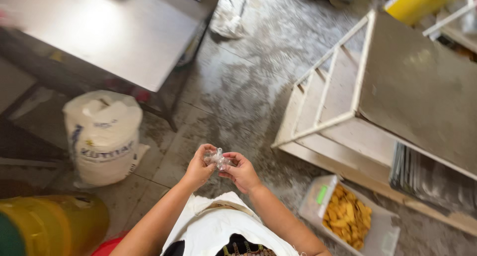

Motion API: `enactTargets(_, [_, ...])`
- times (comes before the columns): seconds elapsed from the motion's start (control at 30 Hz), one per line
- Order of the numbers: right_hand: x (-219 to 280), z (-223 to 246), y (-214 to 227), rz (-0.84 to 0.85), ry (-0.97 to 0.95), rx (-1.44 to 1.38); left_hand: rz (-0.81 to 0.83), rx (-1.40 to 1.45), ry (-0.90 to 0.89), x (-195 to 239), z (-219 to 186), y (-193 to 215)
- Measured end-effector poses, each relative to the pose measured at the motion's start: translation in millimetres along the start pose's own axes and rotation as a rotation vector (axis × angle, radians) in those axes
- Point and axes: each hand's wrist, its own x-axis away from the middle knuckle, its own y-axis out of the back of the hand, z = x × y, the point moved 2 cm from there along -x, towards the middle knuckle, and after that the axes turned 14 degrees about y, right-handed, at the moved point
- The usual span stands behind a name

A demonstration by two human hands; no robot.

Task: The person tears pieces of bread by hand and places them into metal trays. They also handle a plastic bag containing bread pieces and transfer them into a large sack on the floor.

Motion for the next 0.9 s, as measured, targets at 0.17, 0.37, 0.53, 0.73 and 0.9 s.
enactTargets(0.17, [69,22,181,-0.283,0.062,0.036,-0.224,-0.411,-0.171,-35,51,-169])
enactTargets(0.37, [138,49,300,-0.461,0.245,0.286,-0.193,-0.762,-0.217,-50,105,-297])
enactTargets(0.53, [154,67,304,-0.418,0.256,0.386,0.004,-0.770,-0.157,-54,94,-338])
enactTargets(0.73, [107,84,292,-0.132,0.306,0.299,-0.052,-0.558,0.109,-89,79,-298])
enactTargets(0.9, [5,118,261,0.037,0.314,0.325,-0.065,-0.251,0.105,-146,39,-237])
